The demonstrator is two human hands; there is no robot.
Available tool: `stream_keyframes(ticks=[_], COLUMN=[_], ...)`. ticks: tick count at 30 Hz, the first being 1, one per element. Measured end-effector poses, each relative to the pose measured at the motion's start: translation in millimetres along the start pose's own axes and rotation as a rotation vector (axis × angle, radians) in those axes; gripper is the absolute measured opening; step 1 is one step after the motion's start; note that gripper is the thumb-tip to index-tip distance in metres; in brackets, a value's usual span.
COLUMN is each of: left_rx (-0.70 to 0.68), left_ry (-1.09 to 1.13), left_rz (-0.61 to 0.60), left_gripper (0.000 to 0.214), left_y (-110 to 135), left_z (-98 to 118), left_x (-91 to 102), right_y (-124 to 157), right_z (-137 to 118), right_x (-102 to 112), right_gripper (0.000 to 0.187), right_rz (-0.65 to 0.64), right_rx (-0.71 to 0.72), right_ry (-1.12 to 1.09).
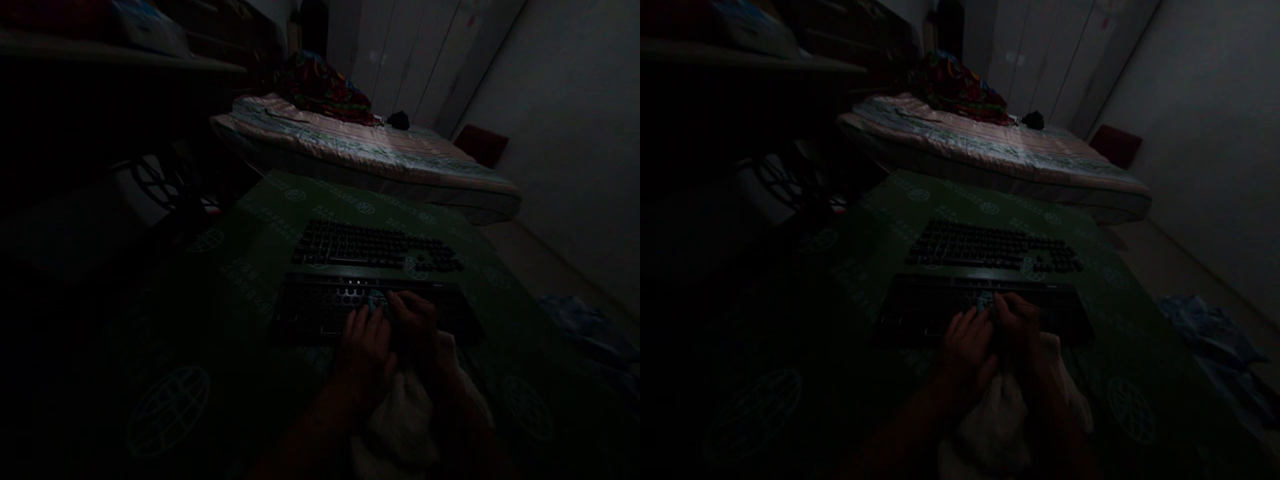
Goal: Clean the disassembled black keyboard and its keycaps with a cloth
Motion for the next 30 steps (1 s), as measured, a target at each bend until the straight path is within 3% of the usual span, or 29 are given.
stream_keyframes(ticks=[15,30], left_rx=[-0.086,-0.048], left_ry=[0.109,0.040], left_rz=[0.071,0.055], left_gripper=[0.037,0.029], left_y=[-2,-1], left_z=[3,3], left_x=[0.8,1.0], right_y=[-6,-11], right_z=[3,-5], right_x=[-9,-17], right_gripper=[0.028,0.029], right_rz=[-0.036,-0.130], right_rx=[0.057,0.172], right_ry=[0.020,0.125])
Point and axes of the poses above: each hand's wrist, its own y-axis away from the middle knuckle, its own x-axis out of the back of the hand, z = x × y, the point moved 6 cm from there along -y, towards the middle knuckle, and after that the axes turned 7 degrees about -x, right-handed, at the moved point
